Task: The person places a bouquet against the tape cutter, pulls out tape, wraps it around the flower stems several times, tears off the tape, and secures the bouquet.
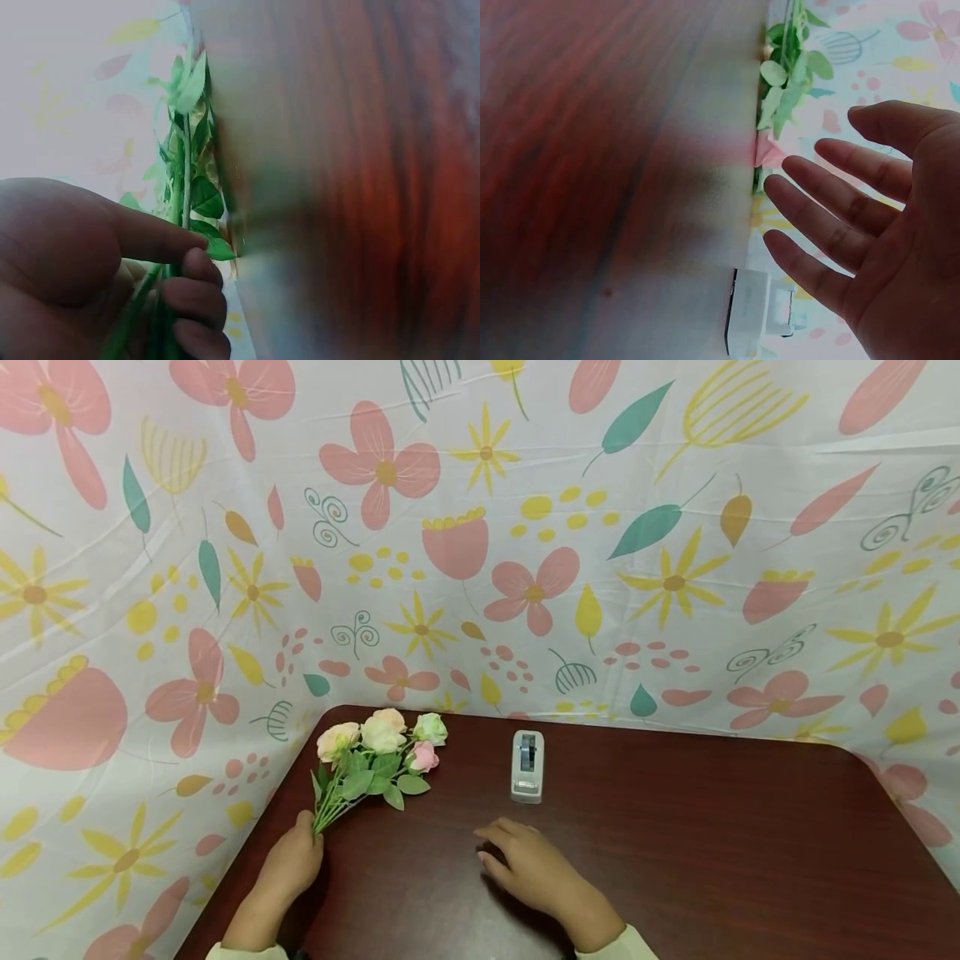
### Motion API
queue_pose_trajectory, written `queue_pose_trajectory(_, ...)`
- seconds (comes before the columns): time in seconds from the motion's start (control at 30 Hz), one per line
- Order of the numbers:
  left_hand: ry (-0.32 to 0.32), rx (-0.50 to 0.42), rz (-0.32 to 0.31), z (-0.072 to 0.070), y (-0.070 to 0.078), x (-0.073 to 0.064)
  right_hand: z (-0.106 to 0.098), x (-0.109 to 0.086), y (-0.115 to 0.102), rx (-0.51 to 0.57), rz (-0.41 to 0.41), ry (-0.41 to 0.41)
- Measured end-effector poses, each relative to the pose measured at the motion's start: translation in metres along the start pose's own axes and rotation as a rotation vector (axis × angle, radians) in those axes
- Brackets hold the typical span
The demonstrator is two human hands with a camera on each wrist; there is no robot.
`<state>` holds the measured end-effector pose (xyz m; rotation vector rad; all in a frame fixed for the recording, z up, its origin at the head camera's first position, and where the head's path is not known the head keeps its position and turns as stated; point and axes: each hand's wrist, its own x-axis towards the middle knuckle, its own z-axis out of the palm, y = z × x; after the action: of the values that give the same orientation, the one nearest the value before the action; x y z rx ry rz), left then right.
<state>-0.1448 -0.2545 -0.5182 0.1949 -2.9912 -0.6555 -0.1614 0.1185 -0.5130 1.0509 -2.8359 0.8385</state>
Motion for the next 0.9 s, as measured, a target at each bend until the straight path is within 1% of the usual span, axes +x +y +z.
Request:
queue_pose_trajectory(0.1,0.030,-0.019,0.024,-0.001,0.002,-0.001,0.000,0.000,0.000,0.000,0.001,-0.001)
queue_pose_trajectory(0.23,0.028,-0.053,0.016,-0.003,0.003,-0.001,-0.001,-0.001,-0.001,0.004,0.003,0.001)
queue_pose_trajectory(0.43,0.002,-0.085,0.008,-0.003,0.003,-0.001,0.000,-0.001,-0.001,0.008,0.003,0.004)
queue_pose_trajectory(0.6,-0.033,-0.114,-0.002,-0.003,0.006,-0.002,0.002,0.000,-0.001,-0.007,0.001,0.013)
queue_pose_trajectory(0.8,-0.037,-0.145,-0.015,-0.004,0.011,-0.004,0.001,0.000,-0.002,-0.011,0.011,0.000)
queue_pose_trajectory(0.9,-0.049,-0.167,-0.017,-0.007,0.016,-0.005,0.000,0.001,-0.003,-0.013,0.001,0.004)
